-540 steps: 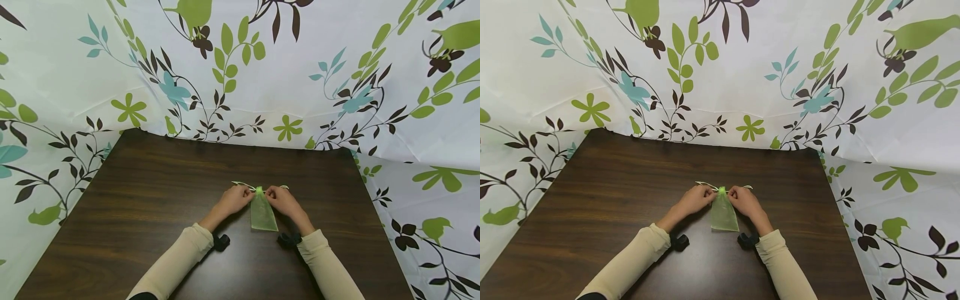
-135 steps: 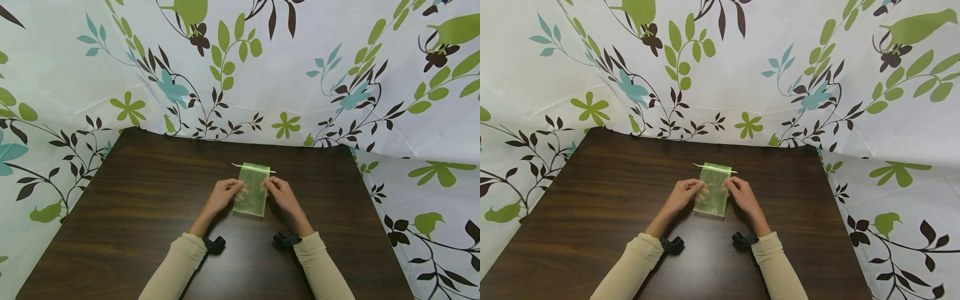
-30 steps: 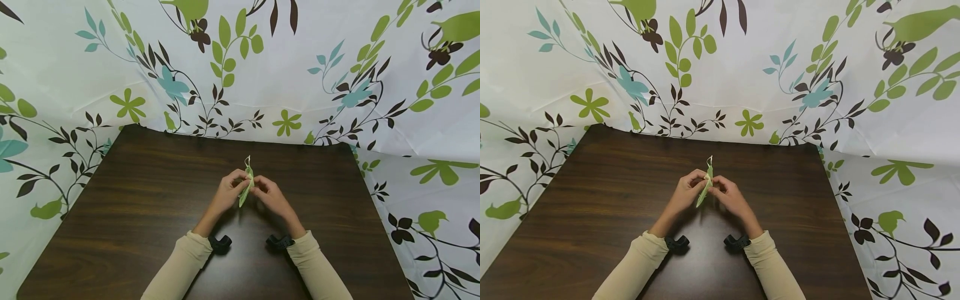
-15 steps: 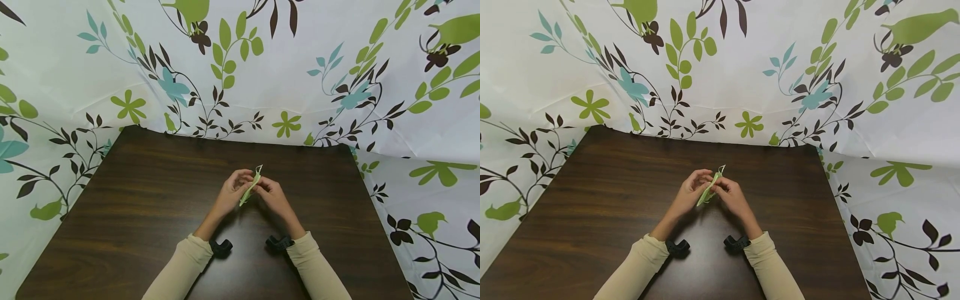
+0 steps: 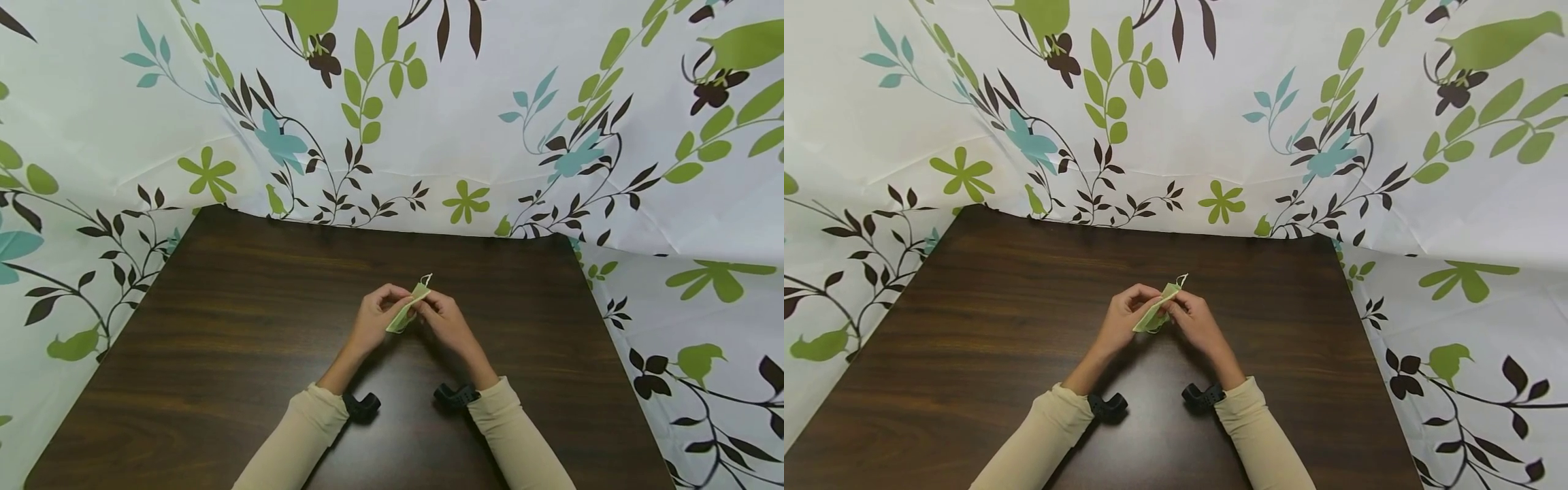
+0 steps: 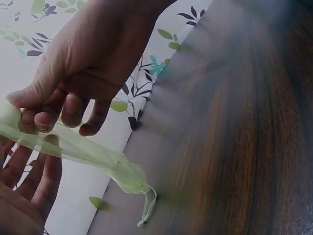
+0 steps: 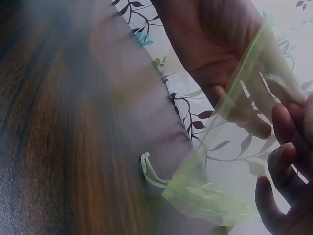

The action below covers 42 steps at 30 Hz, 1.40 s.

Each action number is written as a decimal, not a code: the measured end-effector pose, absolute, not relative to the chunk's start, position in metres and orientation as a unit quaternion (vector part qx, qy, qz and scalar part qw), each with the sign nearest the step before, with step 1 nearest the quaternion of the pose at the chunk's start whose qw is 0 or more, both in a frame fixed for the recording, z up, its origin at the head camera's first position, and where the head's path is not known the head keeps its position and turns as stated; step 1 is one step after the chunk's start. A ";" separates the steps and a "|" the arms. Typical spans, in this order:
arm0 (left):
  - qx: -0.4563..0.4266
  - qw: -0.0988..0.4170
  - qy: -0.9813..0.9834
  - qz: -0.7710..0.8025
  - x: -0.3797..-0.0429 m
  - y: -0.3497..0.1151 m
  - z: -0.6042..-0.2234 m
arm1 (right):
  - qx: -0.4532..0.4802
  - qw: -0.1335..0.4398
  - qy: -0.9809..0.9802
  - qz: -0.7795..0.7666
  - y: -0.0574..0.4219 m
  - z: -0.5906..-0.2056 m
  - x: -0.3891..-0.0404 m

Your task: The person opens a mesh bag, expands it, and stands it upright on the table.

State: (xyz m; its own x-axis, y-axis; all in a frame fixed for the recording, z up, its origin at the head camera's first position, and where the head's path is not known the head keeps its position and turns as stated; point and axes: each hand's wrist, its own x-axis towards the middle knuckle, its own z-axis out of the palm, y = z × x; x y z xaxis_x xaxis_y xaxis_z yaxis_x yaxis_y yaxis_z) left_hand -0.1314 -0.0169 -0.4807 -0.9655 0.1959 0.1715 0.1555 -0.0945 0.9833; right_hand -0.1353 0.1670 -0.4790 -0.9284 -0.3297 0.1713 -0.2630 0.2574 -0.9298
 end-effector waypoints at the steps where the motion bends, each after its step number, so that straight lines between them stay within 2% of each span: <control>1: 0.129 0.012 0.679 0.723 -0.131 -0.018 -0.480 | -0.185 0.029 0.795 -0.577 0.167 -0.479 -0.135; 16: 0.166 0.100 0.718 0.668 -0.133 -0.029 -0.475 | -0.187 0.049 0.809 -0.556 0.166 -0.473 -0.134; 22: 0.149 0.090 0.724 0.668 -0.133 -0.029 -0.473 | -0.179 0.042 0.825 -0.535 0.167 -0.473 -0.134; 42: 0.141 0.085 0.729 0.664 -0.132 -0.034 -0.471 | -0.243 0.013 0.826 -0.508 0.166 -0.471 -0.134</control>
